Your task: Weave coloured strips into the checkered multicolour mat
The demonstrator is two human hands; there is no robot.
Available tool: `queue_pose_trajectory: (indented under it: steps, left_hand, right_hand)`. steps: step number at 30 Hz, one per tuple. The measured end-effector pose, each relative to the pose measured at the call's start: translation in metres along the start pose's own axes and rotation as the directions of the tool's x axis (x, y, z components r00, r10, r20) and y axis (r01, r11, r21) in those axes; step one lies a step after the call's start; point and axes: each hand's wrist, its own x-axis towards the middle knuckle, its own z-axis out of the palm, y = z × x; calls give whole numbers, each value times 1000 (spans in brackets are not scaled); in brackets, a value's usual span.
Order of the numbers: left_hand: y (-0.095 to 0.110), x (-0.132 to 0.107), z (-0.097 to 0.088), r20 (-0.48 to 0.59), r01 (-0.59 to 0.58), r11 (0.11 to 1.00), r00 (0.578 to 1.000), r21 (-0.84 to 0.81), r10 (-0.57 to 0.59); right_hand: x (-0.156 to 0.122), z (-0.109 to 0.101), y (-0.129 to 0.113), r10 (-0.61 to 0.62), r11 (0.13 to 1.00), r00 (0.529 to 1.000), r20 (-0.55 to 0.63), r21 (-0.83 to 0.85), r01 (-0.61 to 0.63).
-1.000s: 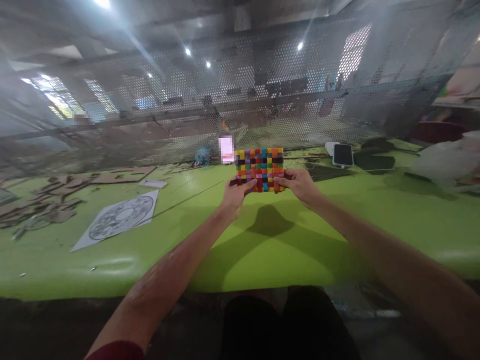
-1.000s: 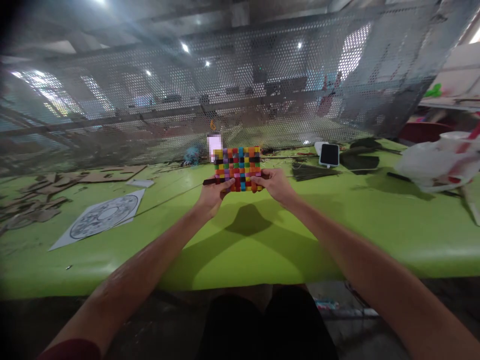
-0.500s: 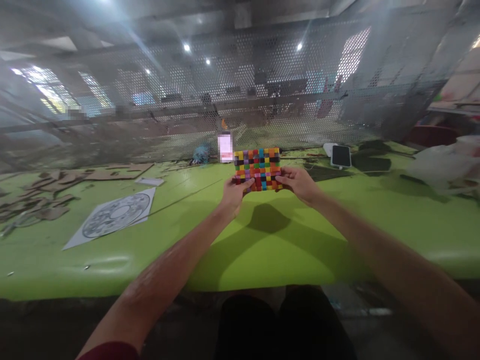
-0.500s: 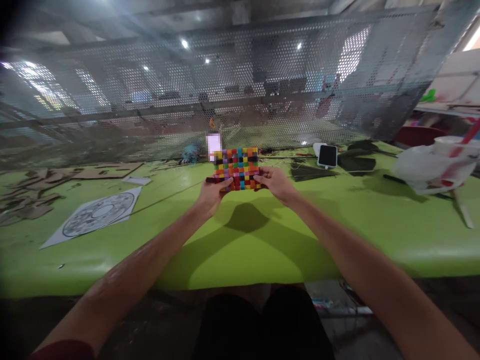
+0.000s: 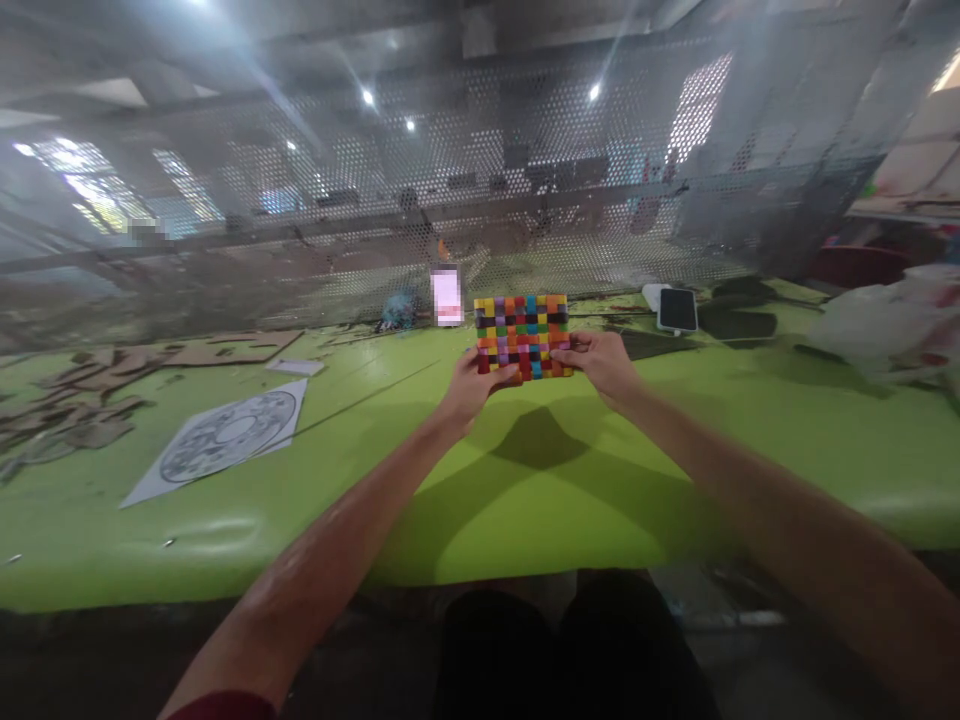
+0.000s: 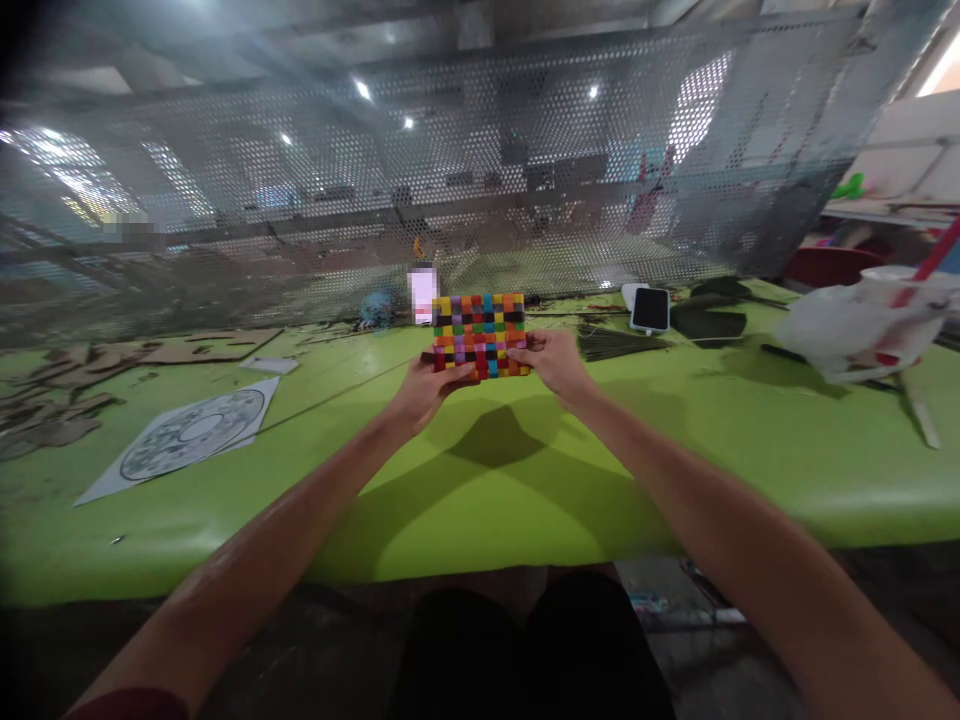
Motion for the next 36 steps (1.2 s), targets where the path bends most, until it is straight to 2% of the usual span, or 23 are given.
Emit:
queue_pose_trajectory:
  steps: [3,6,8,10,14,16,17,18,19,22,24,26,28,31,33,36]
  left_hand:
    - [10,4,-17,250,87,994,963,61,-99]
    - [20,11,-35,414,121,992,902,30,-123]
    - [24,14,-42,445,132,991,888,-5,-116]
    - [25,15,-42,421,145,989,897,3,-133]
    - [14,6,-26,344,230,964,902,133,-262]
    - [6,-1,-15,394,246,956,872,159,-290]
    - [3,-4,-10,437,260,947,842,187,-317]
    - [0,-6,-6,455,257,945,830,202,-323]
    - [-3,-7,-3,452,265,942,828,204,-331]
    - [-6,-5,1,264,251,965,928,74,-262]
    - [-6,-1,0,126,218,975,969,-34,-212]
    - [-7,3,-2,53,187,977,982,-103,-182]
    - [-6,5,-3,-2,173,976,985,-132,-174]
    - [-4,6,-1,-90,168,974,979,-154,-183]
    - [-3,5,2,-108,149,973,979,-179,-170]
    - [-3,2,7,-94,139,971,983,-193,-159]
  right_hand:
    - [9,-11,-2,39,998,999,-26,-38,-40]
    - [17,-23,-6,69,997,996,-49,18,-69]
    - [20,-29,-9,80,995,996,-23,56,-79]
    - [18,-31,-13,82,995,995,52,59,-85]
    - [6,-23,-20,11,1000,980,201,-9,-10]
    - [1,-15,-20,-25,998,976,214,-59,38]
    - [0,-11,-18,-44,996,980,192,-70,59]
    - [0,-9,-16,-69,994,987,148,-76,81]
    - [1,-8,-14,-99,990,991,95,-87,107]
    - [8,-11,-7,-191,971,981,-44,-156,182]
    - [12,-15,-5,-205,967,975,-84,-170,189]
    - [12,-17,-6,-134,984,989,-54,-129,126]
    - [8,-14,-8,19,997,998,63,-70,-15]
    - [0,-6,-10,234,970,953,192,25,-243]
    - [-4,-1,-11,302,940,935,185,107,-324]
    - [-7,3,-8,335,915,919,210,160,-370]
